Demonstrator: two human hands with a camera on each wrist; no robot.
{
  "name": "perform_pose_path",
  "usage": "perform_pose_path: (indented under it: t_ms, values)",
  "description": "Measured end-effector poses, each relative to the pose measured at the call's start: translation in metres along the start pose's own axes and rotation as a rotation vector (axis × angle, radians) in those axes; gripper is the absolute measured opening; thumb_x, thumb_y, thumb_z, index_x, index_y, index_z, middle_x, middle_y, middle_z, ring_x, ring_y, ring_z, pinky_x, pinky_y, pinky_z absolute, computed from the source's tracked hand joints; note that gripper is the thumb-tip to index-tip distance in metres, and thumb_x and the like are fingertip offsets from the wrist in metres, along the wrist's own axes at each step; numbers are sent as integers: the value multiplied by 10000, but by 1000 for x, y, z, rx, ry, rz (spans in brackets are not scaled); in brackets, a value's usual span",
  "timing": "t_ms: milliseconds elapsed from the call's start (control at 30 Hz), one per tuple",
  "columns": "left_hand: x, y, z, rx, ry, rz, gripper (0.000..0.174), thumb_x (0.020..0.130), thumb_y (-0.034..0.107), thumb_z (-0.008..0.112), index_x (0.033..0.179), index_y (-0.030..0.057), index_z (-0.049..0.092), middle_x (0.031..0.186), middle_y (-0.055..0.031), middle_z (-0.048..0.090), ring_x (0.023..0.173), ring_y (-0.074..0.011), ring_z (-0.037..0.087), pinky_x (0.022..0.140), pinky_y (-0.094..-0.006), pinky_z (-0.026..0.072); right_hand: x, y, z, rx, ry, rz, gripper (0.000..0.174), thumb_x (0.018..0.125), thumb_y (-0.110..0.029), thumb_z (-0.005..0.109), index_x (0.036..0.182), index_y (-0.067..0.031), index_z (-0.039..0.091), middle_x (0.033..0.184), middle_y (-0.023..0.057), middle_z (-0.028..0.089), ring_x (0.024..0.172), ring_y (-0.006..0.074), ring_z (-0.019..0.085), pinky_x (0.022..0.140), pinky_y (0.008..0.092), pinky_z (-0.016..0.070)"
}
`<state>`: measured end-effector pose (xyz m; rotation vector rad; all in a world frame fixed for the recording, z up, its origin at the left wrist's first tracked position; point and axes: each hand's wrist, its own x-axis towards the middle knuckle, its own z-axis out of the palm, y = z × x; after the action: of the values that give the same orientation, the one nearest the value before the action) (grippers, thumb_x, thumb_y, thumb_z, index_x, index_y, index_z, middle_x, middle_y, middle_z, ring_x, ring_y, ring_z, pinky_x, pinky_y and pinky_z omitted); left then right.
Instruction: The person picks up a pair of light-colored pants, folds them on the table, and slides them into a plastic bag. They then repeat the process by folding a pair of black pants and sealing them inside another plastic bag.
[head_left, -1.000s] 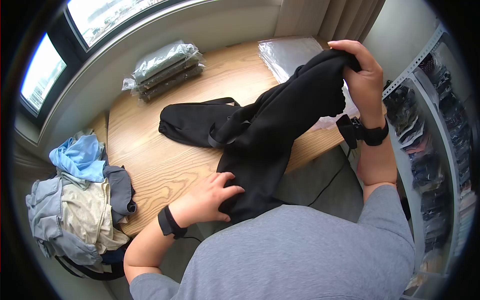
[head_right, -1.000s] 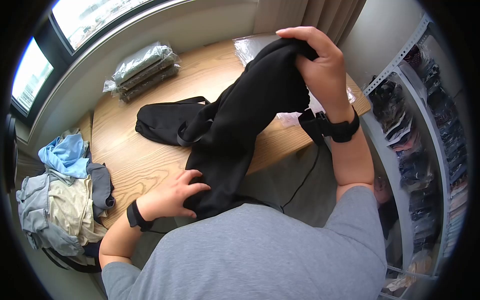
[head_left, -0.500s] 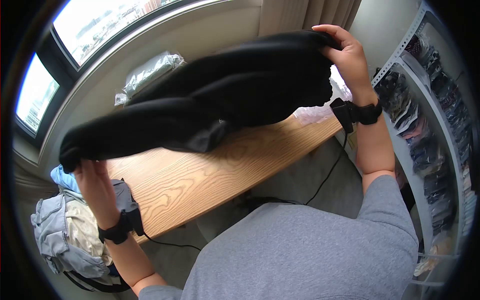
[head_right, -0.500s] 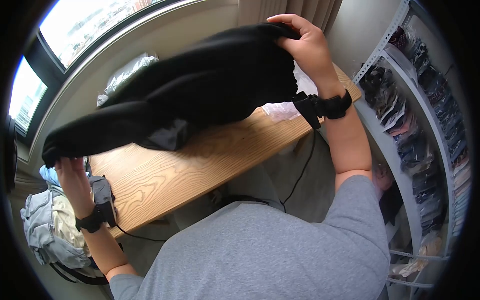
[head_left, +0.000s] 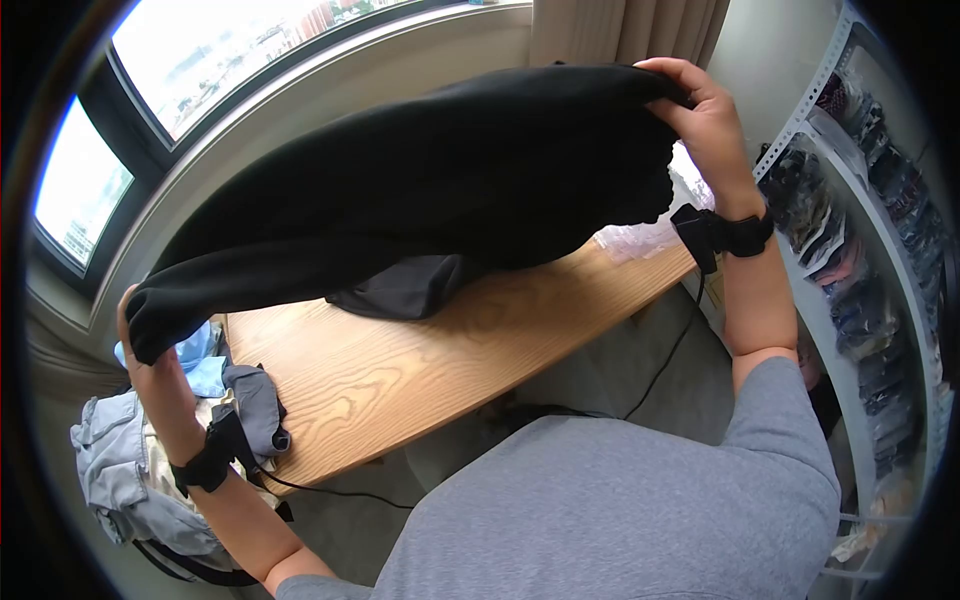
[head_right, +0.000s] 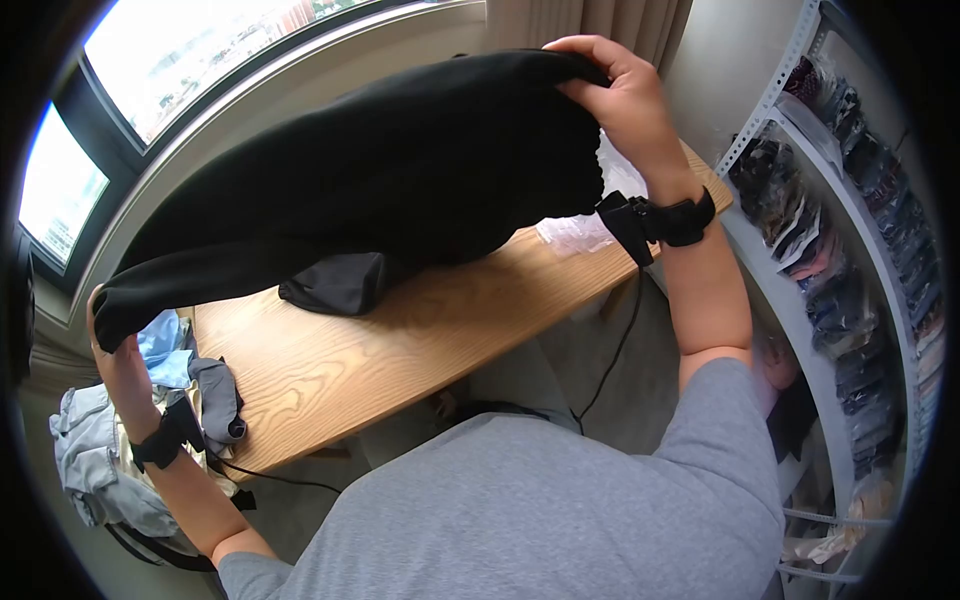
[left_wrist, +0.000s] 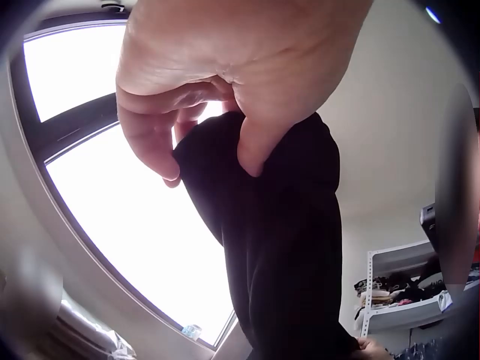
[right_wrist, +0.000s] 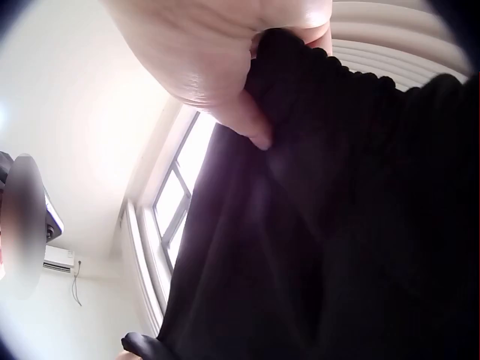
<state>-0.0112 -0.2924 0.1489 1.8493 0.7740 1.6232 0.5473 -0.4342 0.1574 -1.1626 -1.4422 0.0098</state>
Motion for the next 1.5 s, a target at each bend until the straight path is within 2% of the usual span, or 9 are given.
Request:
perform_pose_path:
  t_ms: [233, 267, 400, 500, 633, 767, 1100, 1367, 1500]
  values:
    - [15, 71, -81, 654, 297, 285, 349, 947, 69, 496, 1284, -21, 502, 1193, -91, 579, 1057, -161, 556, 942, -259, 419, 20, -42, -27, 57, 197, -330, 316, 855, 22, 613, 1163, -47, 598, 1051, 36, 642, 955, 100, 603, 852, 211, 476]
    - [15, 80, -97, 815, 298, 351, 325, 943, 49, 494, 1257, -26, 527, 1170, -101, 600, 1044, -160, 565, 936, -258, 425, 22, -70, -12, 288, 155, -303, 265, 819, 4, 661, 1061, -48, 567, 912, 18, 647, 740, 90, 631, 589, 196, 508]
    - [13, 84, -120, 1608, 313, 434, 295, 975, 193, 488, 1114, -47, 589, 1146, -88, 609, 1073, -164, 557, 972, -308, 427, 33, -69, 4, 453, 62, -230, 393, 803, -9, 699, 1159, -5, 533, 1008, 79, 643, 908, 145, 633, 790, 240, 524]
    - [30, 6, -105, 60, 189, 7, 321, 942, 150, 559, 1176, -69, 548, 1154, -88, 577, 1020, -151, 556, 916, -291, 441, 37, -20, 30, 72, -34, -208, 325, 830, 32, 634, 1139, -68, 614, 1004, 31, 641, 964, 108, 602, 876, 227, 474]
    - [18, -81, -58, 30, -21, -320, 446, 891, 144, 626, 1304, 111, 463, 1161, -23, 580, 1041, -125, 558, 888, -286, 438, 20, 44, 86, 23, -216, -30, 409, 776, -140, 757, 1148, -63, 608, 982, 76, 631, 945, 144, 586, 842, 285, 482]
    - [-9, -153, -36, 467, -35, -359, 516, 862, 64, 615, 1347, 88, 439, 1258, -108, 545, 1156, -218, 511, 973, -350, 400, -17, 101, 103, -243, -501, 236, 426, 822, -216, 718, 1185, -42, 580, 1100, 149, 626, 989, 226, 589, 885, 328, 480]
    - [-120, -54, 77, 504, -1029, -260, 613, 654, 1, 693, 1236, 140, 559, 1416, -219, 370, 1333, -394, 341, 1102, -393, 290, -122, 104, 96, -275, -516, 547, 501, 841, -176, 665, 1270, 15, 492, 1082, 170, 612, 996, 225, 594, 865, 313, 476]
    - [-124, -69, 92, 758, -862, -133, 309, 705, -19, 628, 1004, 59, 642, 1288, -193, 489, 1196, -390, 455, 1025, -416, 378, -116, 108, 110, 403, -324, 964, 426, 818, -119, 698, 1176, 24, 516, 1029, 115, 638, 893, 175, 636, 747, 301, 538]
    - [-86, -47, 67, 481, -601, -359, 245, 890, 91, 591, 1106, -25, 582, 968, -132, 644, 871, -215, 608, 803, -284, 472, -106, 96, 99, 653, -1, 727, 366, 858, -49, 654, 1187, -6, 500, 1031, 82, 624, 874, 134, 634, 726, 261, 548]
